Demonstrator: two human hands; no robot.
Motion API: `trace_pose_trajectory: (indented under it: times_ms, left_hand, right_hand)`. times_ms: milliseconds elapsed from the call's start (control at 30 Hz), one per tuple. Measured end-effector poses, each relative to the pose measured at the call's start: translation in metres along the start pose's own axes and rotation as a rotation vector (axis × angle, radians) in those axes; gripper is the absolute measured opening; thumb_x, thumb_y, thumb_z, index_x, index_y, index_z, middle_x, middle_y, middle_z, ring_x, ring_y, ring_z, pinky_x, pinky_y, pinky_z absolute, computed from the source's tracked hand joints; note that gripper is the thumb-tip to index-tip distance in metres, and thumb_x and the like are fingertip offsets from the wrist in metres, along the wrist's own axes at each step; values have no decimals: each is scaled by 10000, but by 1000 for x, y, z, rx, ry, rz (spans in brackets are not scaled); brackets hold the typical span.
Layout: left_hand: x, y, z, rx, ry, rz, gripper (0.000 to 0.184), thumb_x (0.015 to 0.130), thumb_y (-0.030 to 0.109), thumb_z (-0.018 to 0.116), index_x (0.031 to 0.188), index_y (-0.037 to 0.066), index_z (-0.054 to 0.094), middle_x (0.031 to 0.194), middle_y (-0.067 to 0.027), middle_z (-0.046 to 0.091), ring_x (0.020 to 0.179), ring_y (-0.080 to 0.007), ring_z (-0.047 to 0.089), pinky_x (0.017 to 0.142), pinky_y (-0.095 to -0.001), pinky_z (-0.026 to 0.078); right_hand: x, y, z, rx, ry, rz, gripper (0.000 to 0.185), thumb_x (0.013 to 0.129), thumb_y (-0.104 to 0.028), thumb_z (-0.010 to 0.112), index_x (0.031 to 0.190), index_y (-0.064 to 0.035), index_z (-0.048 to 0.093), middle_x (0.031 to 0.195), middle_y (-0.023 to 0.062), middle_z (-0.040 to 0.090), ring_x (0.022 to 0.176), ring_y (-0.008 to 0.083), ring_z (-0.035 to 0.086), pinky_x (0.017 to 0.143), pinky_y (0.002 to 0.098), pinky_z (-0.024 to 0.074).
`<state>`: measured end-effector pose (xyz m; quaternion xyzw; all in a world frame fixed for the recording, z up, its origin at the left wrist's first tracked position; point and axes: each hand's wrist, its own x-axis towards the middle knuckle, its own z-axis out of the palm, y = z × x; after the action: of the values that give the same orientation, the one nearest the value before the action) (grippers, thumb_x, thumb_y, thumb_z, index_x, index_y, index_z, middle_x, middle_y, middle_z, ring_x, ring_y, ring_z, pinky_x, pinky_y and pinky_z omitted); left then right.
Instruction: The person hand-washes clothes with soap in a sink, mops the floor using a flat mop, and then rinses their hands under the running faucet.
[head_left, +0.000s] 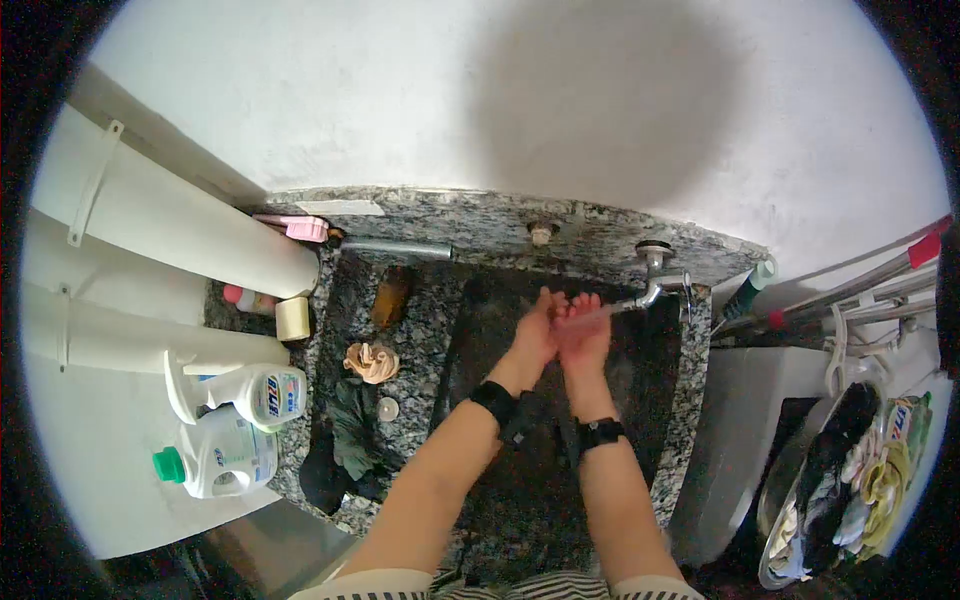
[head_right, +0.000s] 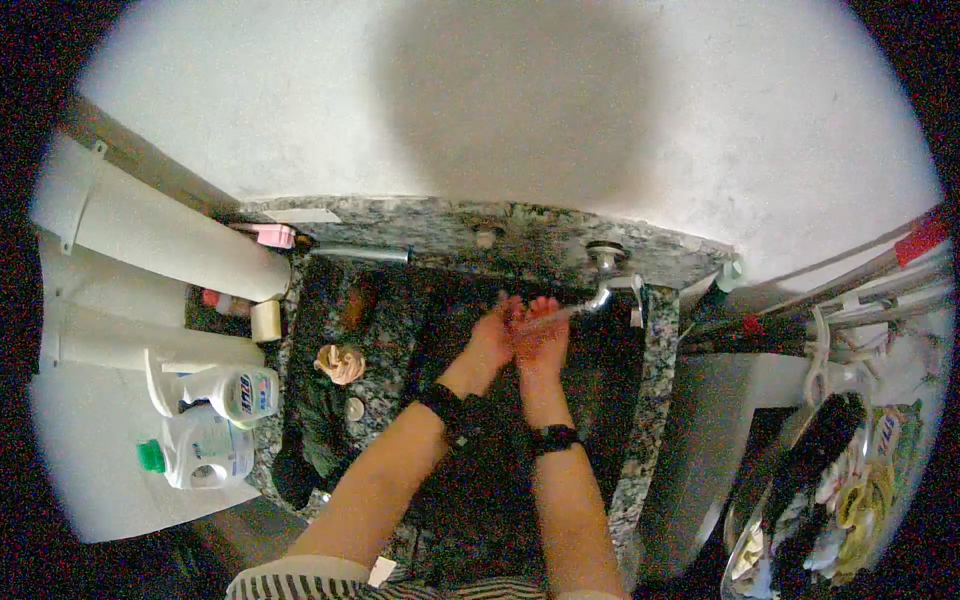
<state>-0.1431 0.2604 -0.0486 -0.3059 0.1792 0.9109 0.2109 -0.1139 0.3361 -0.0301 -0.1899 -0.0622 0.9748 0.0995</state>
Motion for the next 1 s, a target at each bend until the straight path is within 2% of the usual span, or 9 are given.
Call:
trace_pose_trajectory:
  times_ms: [200, 333, 433, 500, 533, 600, 733, 933, 1000]
  left_hand:
    - [-25, 27, 20, 353, 211, -27, 285, 919, 320, 431, 896, 83, 588, 796, 3, 587, 737, -134, 540, 627, -242, 426]
    - [-29, 21, 17, 189, -160, -9, 235, 914, 305, 432, 915, 135, 595, 825, 3, 607, 789, -123, 556, 704, -267, 453]
    - [22, 1, -42, 98, -372, -249, 248, 910, 305, 442, 947, 108, 588, 851, -4, 608, 816, -133, 561, 751, -281, 458]
    - [13, -8, -38, 127, -372, -309, 265, 906, 310, 449, 970, 91, 583, 865, -9, 609, 822, -141, 564, 767, -287, 460]
    - [-7, -11, -20, 182, -304, -289, 276, 904, 315, 452, 982, 83, 581, 870, -11, 609, 819, -145, 565, 769, -289, 460]
    - [-47, -16, 20, 293, -178, -249, 302, 900, 325, 460, 1007, 67, 576, 880, -16, 609, 812, -153, 568, 772, -292, 460]
    - [-82, 20, 35, 474, -133, -235, 358, 875, 332, 512, 1099, 54, 544, 974, -37, 596, 860, -187, 565, 800, -303, 448]
    - [-166, 109, -16, 2009, 242, 891, 531, 733, 329, 666, 1170, 76, 501, 1197, -232, 447, 1141, -353, 407, 936, -444, 331]
    - [-206, 129, -40, 2388, 332, 994, 671, 676, 419, 684, 1217, 87, 465, 1312, -256, 321, 1226, -430, 252, 979, -535, 223]
  right_hand:
    - [6, 12, 35, 46, 48, 239, 221, 855, -311, 544, 801, -101, 590, 728, 29, 608, 669, 179, 563, 633, 282, 481]
    - [-1, 17, 45, 209, 101, 400, 222, 856, -307, 545, 777, -107, 598, 681, 36, 598, 601, 169, 549, 560, 261, 459]
    - [-12, 12, 43, -14, 106, 270, 203, 862, -268, 541, 788, -92, 609, 668, 33, 589, 586, 156, 543, 553, 234, 447]
    - [-17, 4, 27, -1131, 34, -158, 177, 857, -228, 546, 851, -62, 606, 649, 28, 572, 604, 172, 544, 612, 259, 456]
    - [-20, 0, 21, -1132, 42, -163, 177, 857, -228, 546, 851, -62, 606, 649, 28, 572, 604, 172, 544, 612, 259, 456]
    - [-25, -11, 14, -1658, -161, -631, 172, 836, -148, 556, 970, -41, 569, 759, 39, 562, 707, 191, 539, 686, 298, 455]
    - [-51, -57, 22, -1499, -5, -792, 338, 796, -13, 542, 1125, -42, 470, 1093, 78, 476, 928, 182, 481, 815, 305, 413]
    - [-89, -104, 104, -1278, -50, -784, 486, 802, 24, 539, 1265, -30, 398, 1070, 80, 517, 878, 118, 516, 757, 220, 423]
    - [-88, -109, 108, -1264, -104, -713, 490, 810, 24, 537, 1276, -21, 391, 1051, 84, 538, 855, 113, 528, 753, 215, 424]
